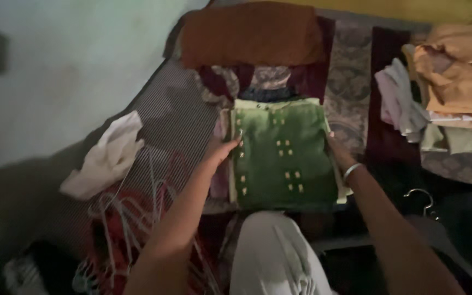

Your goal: The person sits on a bed and organizes clothes by placing garments on hangers and stacking folded items. They handle a patterned jacket and a dark shirt, placing each on a hanger, and arrange stacks of folded fabrics and hangers on the bed.

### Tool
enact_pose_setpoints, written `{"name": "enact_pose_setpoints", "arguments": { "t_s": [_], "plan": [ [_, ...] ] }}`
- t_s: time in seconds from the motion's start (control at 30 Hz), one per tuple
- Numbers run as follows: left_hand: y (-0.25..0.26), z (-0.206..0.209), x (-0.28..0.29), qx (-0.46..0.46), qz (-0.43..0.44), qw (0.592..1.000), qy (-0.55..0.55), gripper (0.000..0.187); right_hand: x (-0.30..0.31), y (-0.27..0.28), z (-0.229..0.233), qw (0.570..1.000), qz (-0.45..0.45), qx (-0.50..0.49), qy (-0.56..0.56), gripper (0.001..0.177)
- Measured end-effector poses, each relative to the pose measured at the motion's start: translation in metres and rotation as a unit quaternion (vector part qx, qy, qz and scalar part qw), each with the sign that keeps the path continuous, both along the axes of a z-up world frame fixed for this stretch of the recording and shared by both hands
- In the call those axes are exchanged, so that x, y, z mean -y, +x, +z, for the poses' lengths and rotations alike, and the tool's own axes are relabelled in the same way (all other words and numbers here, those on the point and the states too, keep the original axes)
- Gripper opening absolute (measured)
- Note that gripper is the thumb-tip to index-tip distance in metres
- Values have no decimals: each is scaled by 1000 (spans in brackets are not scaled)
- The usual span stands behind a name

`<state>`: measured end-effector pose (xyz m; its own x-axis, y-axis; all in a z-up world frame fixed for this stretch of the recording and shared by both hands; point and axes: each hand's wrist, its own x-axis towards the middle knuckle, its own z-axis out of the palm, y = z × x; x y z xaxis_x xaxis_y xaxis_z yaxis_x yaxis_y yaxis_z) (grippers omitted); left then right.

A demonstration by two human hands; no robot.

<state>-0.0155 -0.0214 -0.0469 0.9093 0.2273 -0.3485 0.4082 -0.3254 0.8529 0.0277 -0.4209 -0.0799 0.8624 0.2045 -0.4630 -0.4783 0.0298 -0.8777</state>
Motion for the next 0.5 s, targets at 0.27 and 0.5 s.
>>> {"name": "enact_pose_setpoints", "arguments": {
  "t_s": [0.27,0.5],
  "plan": [
    [-32,134,80,69,-86,891,439,100,3,64,-63,993,-49,-45,-95,93],
    [-16,108,168,88,-203,867,447,79,6,67,-96,999,6,-32,-2,87]
  ]
}}
